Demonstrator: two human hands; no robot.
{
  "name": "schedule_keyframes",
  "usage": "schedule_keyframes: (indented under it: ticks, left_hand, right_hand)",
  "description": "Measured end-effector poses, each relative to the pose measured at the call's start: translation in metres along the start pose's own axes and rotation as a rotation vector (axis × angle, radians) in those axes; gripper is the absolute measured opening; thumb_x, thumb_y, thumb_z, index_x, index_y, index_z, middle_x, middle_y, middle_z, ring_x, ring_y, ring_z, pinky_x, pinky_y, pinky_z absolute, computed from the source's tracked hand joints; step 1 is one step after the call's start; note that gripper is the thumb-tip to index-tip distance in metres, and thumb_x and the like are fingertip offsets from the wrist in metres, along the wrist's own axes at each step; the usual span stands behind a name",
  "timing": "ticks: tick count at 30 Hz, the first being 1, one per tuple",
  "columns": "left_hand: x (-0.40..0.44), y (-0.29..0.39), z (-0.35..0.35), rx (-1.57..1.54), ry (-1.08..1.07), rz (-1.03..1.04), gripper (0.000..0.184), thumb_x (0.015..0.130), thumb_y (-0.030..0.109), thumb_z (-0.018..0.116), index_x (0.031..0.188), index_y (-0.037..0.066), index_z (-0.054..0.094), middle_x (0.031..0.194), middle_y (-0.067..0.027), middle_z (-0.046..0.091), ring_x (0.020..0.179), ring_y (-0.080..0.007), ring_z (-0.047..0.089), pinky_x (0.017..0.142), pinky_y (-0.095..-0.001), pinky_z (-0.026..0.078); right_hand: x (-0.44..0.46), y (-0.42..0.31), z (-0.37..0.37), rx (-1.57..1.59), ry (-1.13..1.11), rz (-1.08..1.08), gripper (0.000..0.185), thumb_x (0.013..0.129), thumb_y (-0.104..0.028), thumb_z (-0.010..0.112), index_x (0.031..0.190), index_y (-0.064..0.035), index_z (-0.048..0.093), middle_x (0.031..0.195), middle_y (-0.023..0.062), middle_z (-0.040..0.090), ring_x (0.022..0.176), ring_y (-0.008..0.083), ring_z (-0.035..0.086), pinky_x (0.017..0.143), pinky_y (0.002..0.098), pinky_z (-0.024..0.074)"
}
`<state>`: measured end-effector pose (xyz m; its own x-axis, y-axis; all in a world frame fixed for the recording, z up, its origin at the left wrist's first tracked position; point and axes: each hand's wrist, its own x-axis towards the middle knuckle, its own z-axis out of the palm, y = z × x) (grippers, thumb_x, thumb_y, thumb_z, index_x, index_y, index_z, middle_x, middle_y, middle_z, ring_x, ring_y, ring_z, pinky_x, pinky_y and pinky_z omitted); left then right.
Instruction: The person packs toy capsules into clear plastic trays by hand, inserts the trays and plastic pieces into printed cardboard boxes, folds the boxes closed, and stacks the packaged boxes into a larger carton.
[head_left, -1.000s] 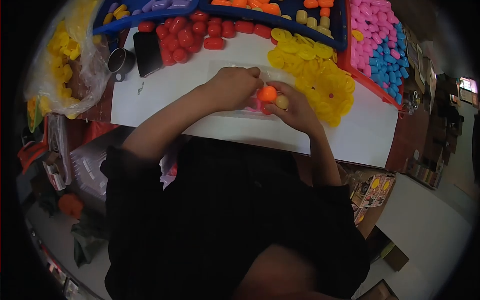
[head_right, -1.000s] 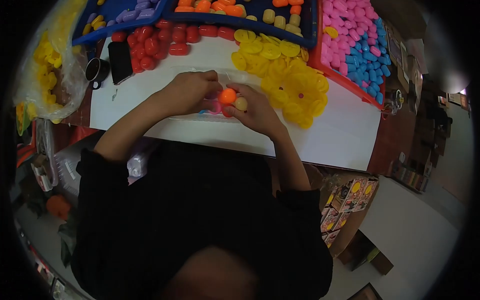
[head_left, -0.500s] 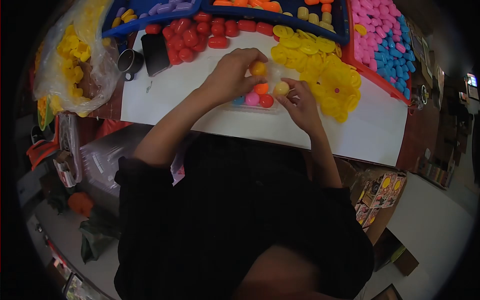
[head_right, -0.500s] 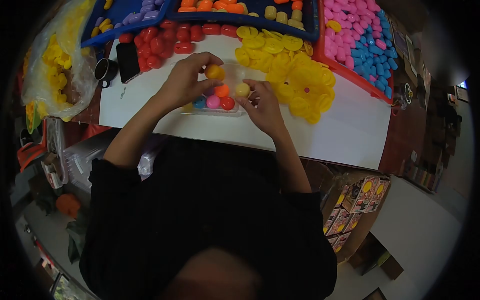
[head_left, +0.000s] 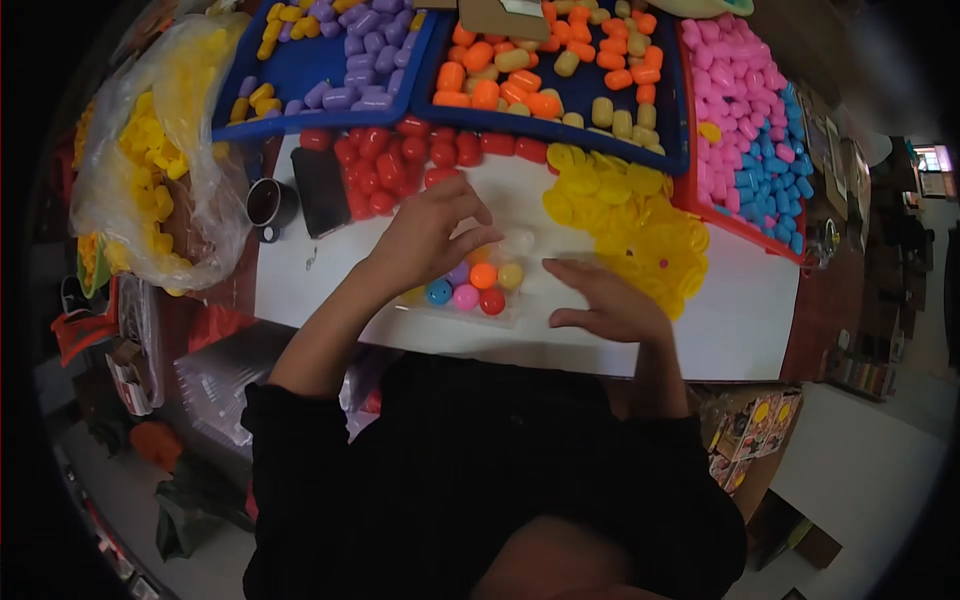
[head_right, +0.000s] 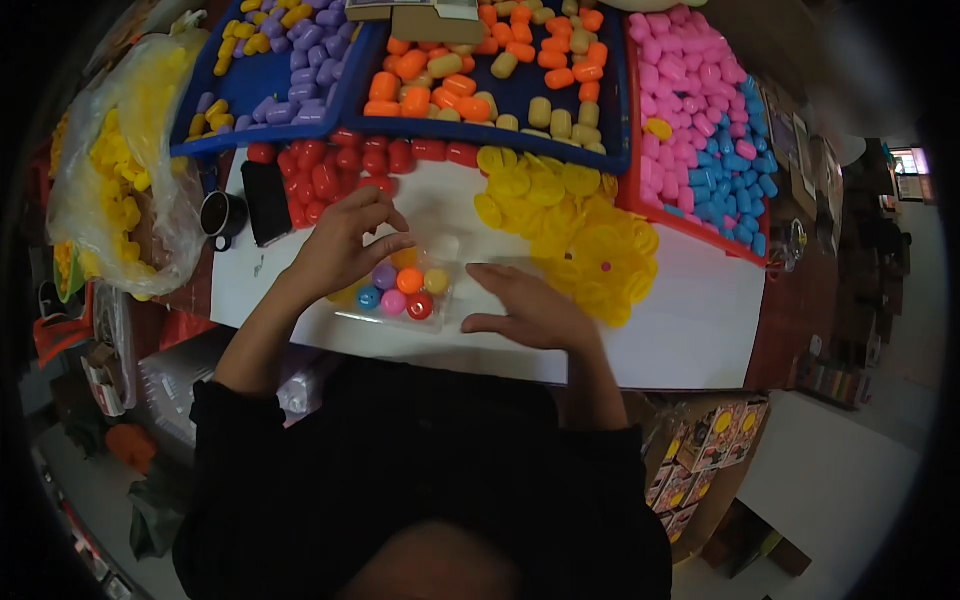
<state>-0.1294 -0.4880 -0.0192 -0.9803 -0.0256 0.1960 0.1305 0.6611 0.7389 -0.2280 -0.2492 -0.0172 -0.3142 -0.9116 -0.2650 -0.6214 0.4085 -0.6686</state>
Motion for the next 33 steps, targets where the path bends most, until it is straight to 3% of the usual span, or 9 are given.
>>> schedule_keyframes:
  ticks: [1,7,14,18,21,23,27,30,33]
  left_hand:
    - [0.001,0.001,-0.009,0.008,0.01,0.008,0.012,0.076,0.011,0.068,0.079,0.001,0.061,0.08,-0.0076,0.054,0.067,-0.0207,0.054,0.061,-0.0287,0.044]
    - [0.009,0.003,-0.028,-0.182,0.107,-0.133,0.01,0.078,0.009,0.067,0.083,0.002,0.062,0.083,-0.0072,0.058,0.066,-0.0153,0.055,0.057,-0.0249,0.044]
    - [0.006,0.012,-0.044,-0.072,0.076,-0.002,0.008,0.076,0.007,0.069,0.082,0.004,0.064,0.082,-0.0064,0.061,0.075,-0.0172,0.058,0.065,-0.0265,0.046]
    - [0.017,-0.009,-0.048,-0.181,0.148,-0.09,0.029,0.08,0.01,0.066,0.108,0.004,0.058,0.1,-0.0068,0.055,0.079,-0.0122,0.053,0.07,-0.0255,0.046]
    - [0.05,-0.003,-0.051,-0.572,0.523,-0.265,0.071,0.08,0.01,0.064,0.137,0.002,0.022,0.127,-0.0094,0.035,0.088,-0.0104,0.049,0.075,-0.0261,0.045]
    - [0.068,0.015,-0.045,-0.534,0.586,-0.165,0.069,0.079,0.008,0.065,0.135,0.002,0.024,0.123,-0.0096,0.04,0.089,-0.0115,0.05,0.077,-0.0274,0.045]
    - [0.084,0.059,-0.016,-0.531,0.171,0.047,0.063,0.075,-0.002,0.063,0.128,0.003,0.03,0.112,-0.009,0.052,0.095,-0.0177,0.055,0.075,-0.0293,0.048]
    - [0.08,0.085,0.027,-0.089,0.25,0.301,0.069,0.074,-0.006,0.057,0.134,0.004,0.024,0.109,-0.0188,0.054,0.089,-0.0287,0.062,0.073,-0.0353,0.05]
    - [0.057,0.11,0.071,0.196,-0.023,0.15,0.074,0.076,0.0,0.051,0.139,0.002,0.012,0.115,-0.0257,0.049,0.083,-0.0364,0.061,0.066,-0.0398,0.051]
  right_hand:
    - [0.008,-0.001,-0.031,0.219,-0.126,0.054,0.074,0.075,-0.036,0.07,0.128,0.0053,0.039,0.122,0.0232,0.048,0.106,0.0313,0.052,0.087,0.0361,0.0435]
    - [0.208,0.058,-0.12,0.022,0.809,0.006,0.071,0.076,-0.033,0.07,0.128,0.0048,0.038,0.12,0.0177,0.053,0.102,0.0269,0.058,0.083,0.0324,0.047]
    - [0.325,0.104,-0.144,0.046,0.821,0.153,0.079,0.061,-0.04,0.077,0.115,0.0037,0.041,0.102,0.0236,0.06,0.096,0.0339,0.059,0.078,0.0377,0.049]
    - [0.273,0.074,-0.17,-0.022,1.062,0.019,0.061,0.064,-0.03,0.073,0.107,0.0039,0.048,0.09,0.0239,0.062,0.087,0.0387,0.06,0.073,0.04,0.0493]
    - [0.194,0.032,-0.156,-0.024,1.148,-0.135,0.066,0.064,-0.028,0.072,0.116,0.0037,0.046,0.093,0.0231,0.059,0.087,0.0374,0.059,0.073,0.041,0.0482]
    - [0.129,0.013,-0.12,-0.061,1.196,-0.179,0.073,0.063,-0.027,0.073,0.123,0.0025,0.043,0.094,0.0235,0.056,0.087,0.0375,0.058,0.075,0.0413,0.0475]
    - [0.014,0.011,-0.067,0.31,1.133,-0.012,0.069,0.068,-0.023,0.069,0.126,0.0049,0.041,0.11,0.0195,0.057,0.098,0.0271,0.059,0.082,0.0344,0.0468]
    - [-0.055,0.004,-0.033,0.679,1.121,-0.134,0.063,0.075,-0.024,0.065,0.126,0.0031,0.042,0.117,0.0185,0.053,0.106,0.024,0.054,0.09,0.0344,0.042]
    - [-0.107,-0.003,-0.024,0.739,1.13,-0.319,0.058,0.081,-0.025,0.06,0.129,0.0018,0.039,0.122,0.0152,0.049,0.113,0.0217,0.048,0.096,0.0335,0.0366]
